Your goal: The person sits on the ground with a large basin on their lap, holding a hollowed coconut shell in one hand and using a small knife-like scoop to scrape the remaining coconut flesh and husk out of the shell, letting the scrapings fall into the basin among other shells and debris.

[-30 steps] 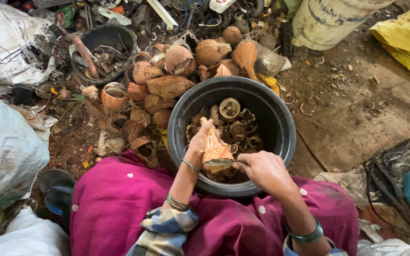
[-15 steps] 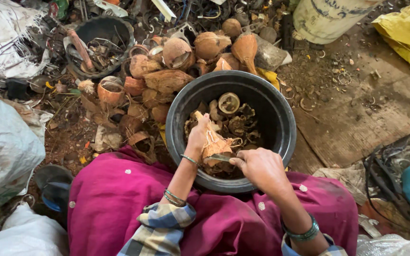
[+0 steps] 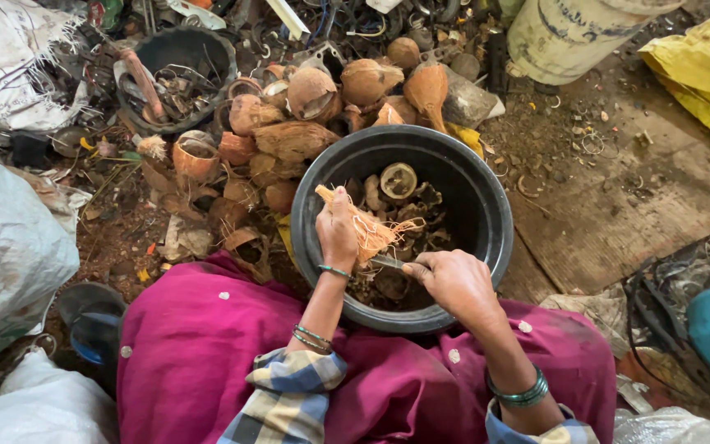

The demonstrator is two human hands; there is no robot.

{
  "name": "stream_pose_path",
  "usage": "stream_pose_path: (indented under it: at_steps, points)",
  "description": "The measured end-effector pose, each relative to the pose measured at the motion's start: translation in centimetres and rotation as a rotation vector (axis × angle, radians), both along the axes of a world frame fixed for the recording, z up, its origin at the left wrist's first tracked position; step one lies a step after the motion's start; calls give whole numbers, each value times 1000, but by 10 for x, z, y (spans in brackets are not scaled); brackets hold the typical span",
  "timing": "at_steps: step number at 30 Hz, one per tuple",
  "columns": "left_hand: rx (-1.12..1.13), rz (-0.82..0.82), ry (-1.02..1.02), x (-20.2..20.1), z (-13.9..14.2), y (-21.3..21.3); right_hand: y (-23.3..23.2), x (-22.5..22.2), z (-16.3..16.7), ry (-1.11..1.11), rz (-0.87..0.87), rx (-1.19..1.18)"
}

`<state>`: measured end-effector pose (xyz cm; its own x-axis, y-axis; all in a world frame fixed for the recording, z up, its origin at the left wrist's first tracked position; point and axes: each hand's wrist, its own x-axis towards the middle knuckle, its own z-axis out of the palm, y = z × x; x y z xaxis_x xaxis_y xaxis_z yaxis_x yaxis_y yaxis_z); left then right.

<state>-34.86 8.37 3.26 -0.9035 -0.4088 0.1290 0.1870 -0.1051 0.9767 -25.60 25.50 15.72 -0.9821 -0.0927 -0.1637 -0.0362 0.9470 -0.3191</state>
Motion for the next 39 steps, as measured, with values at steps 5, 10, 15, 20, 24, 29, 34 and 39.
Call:
stream_pose_path:
  at_steps: [5,10,15,20,24,29,34,39]
  points:
    - [-429,3,-141,6,7,4,-20,11,-11,165,117,133]
    - [368,-5,-242,-17,-27,-13,-13,4,-2,172,49,160]
    - [1105,-336,-267,-26,-56,-26,-3,6,17,188,104,16]
    - [1288,-573,-202,-24,-52,-31,-6,14,29,226,162,-40]
    - [1197,-650,-285,-25,-38,-30,-14,14,28,248,210,-65]
    - [1150,-594,-332,-20,-26,-30,-22,15,24,288,232,-95]
    - [1173,-591,-313,-18,-22,-30,-26,14,20,278,229,-62]
    - [1126,-535,-330,-19,-26,-28,-27,12,18,250,230,-50]
